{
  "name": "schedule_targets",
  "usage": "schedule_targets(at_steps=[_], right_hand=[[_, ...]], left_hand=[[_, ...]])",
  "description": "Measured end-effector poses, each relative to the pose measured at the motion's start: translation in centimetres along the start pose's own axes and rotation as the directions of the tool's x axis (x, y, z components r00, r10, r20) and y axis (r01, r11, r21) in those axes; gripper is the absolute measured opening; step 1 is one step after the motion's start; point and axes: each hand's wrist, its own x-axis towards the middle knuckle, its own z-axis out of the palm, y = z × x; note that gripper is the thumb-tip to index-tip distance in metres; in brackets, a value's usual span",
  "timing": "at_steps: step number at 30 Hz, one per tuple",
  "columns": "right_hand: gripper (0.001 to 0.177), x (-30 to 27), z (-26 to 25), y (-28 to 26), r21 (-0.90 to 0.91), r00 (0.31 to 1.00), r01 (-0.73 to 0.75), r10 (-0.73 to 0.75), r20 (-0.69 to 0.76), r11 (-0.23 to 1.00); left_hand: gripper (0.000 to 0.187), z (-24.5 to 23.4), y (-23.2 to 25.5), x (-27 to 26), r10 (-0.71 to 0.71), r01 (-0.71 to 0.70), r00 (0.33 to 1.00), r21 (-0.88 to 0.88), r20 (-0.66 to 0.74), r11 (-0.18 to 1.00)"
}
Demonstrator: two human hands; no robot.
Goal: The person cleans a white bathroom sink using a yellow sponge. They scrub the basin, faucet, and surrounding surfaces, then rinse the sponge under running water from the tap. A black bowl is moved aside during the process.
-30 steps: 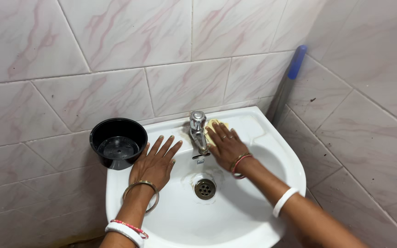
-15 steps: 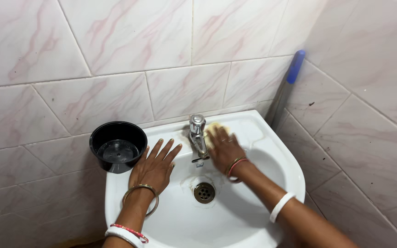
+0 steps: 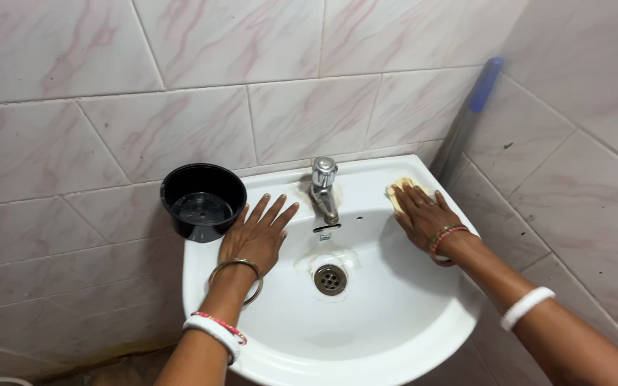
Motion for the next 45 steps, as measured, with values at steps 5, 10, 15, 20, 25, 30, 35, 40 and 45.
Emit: schedule_targets(at_steps=[5, 10, 15, 20, 25, 30, 35, 40, 45], right_hand=[[0.066, 1.1, -0.9, -1.5, 0.119, 0.999, -0.025, 0.022, 0.029, 0.993], [0.063, 2.5, -2.0, -4.6, 0.139, 0.996, 0.071, -0.062, -0.070, 0.988], [0.060, -0.1, -1.0, -4.8, -0.013, 0.924, 0.323, -0.319, -0.211, 0.946], [0.066, -1.0, 0.0, -1.6, -0.021, 0.894, 0.315, -0.304, -0.329, 0.949], [0.063, 0.1, 1.4, -2.6, 0.102, 0.885, 0.334, -0.274, -0.377, 0.937], [0.061, 0.2, 0.4, -6.5, 0.065, 0.857, 0.425, -0.378, -0.351, 0.903], [0.067, 1.5, -1.3, -5.8, 0.129, 0.967, 0.162, -0.132, -0.219, 0.978], [0.058, 2.9, -0.1, -4.5, 0.215, 0.960, 0.191, -0.136, -0.246, 0.958], [0.064, 1.5, 1.4, -4.9, 0.271, 0.911, 0.321, -0.218, -0.350, 0.908]], left_hand=[[0.072, -1.6, 0.8, -0.8, -0.053, 0.049, 0.992, 0.044, 0.113, 0.998], [0.076, -1.9, 1.4, -0.7, -0.078, 0.081, 0.986, -0.012, 0.150, 0.997], [0.074, -1.2, 1.8, -0.8, -0.075, 0.081, 0.990, -0.045, 0.118, 0.996], [0.059, -1.3, 1.2, -1.7, 0.054, -0.051, 0.996, 0.045, -0.069, 0.998], [0.057, -3.2, 0.3, -3.3, 0.152, -0.091, 0.935, 0.198, -0.321, 0.976], [0.073, -5.0, 0.5, -3.7, 0.076, 0.023, 0.912, 0.235, -0.404, 0.972], [0.074, -4.7, 0.0, -3.5, -0.214, 0.324, 0.858, 0.170, -0.467, 0.931], [0.062, -3.9, -0.4, -3.7, -0.362, 0.464, 0.862, 0.266, -0.355, 0.845], [0.050, -3.3, 0.3, -3.6, -0.358, 0.403, 0.903, 0.178, -0.238, 0.898]])
